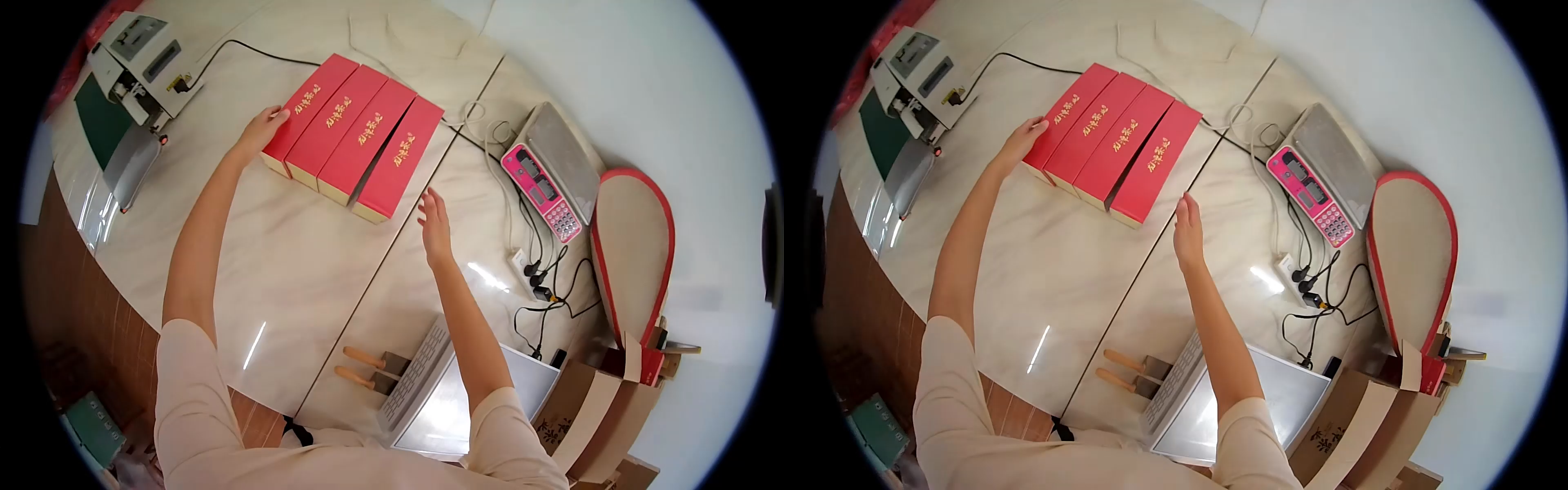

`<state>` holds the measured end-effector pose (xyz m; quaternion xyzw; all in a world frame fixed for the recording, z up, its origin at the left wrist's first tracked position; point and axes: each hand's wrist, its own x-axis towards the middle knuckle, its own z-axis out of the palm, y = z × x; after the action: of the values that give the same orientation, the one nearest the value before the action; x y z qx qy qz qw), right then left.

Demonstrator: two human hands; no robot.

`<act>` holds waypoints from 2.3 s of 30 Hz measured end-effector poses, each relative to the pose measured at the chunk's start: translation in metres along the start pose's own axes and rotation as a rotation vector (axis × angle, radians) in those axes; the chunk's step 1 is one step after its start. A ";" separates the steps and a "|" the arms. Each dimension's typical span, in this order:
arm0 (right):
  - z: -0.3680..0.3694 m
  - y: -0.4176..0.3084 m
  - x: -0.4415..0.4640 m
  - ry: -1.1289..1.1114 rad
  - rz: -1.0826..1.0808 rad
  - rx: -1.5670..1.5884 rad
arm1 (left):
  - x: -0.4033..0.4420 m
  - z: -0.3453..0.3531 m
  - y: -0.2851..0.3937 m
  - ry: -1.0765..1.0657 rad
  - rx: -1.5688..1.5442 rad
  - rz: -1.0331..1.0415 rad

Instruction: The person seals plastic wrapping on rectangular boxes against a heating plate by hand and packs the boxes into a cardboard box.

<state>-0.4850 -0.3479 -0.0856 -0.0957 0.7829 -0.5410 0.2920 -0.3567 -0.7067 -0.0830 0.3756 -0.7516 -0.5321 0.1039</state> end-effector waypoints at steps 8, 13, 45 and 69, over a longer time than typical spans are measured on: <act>0.067 0.009 0.077 -0.032 0.112 0.707 | 0.010 0.010 0.021 -0.320 -0.104 -0.186; 0.077 0.023 0.043 -0.118 0.134 0.871 | -0.028 0.002 0.018 -0.307 -0.070 -0.203; 0.116 0.084 -0.275 -0.123 0.195 0.607 | -0.400 0.070 -0.051 0.038 0.873 0.299; 0.012 0.031 -0.287 -0.387 0.399 0.877 | -0.451 0.089 0.072 0.050 0.216 0.199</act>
<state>-0.2405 -0.2115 -0.0152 0.0887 0.4173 -0.7243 0.5416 -0.1254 -0.3270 0.0531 0.3213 -0.8352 -0.4258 0.1339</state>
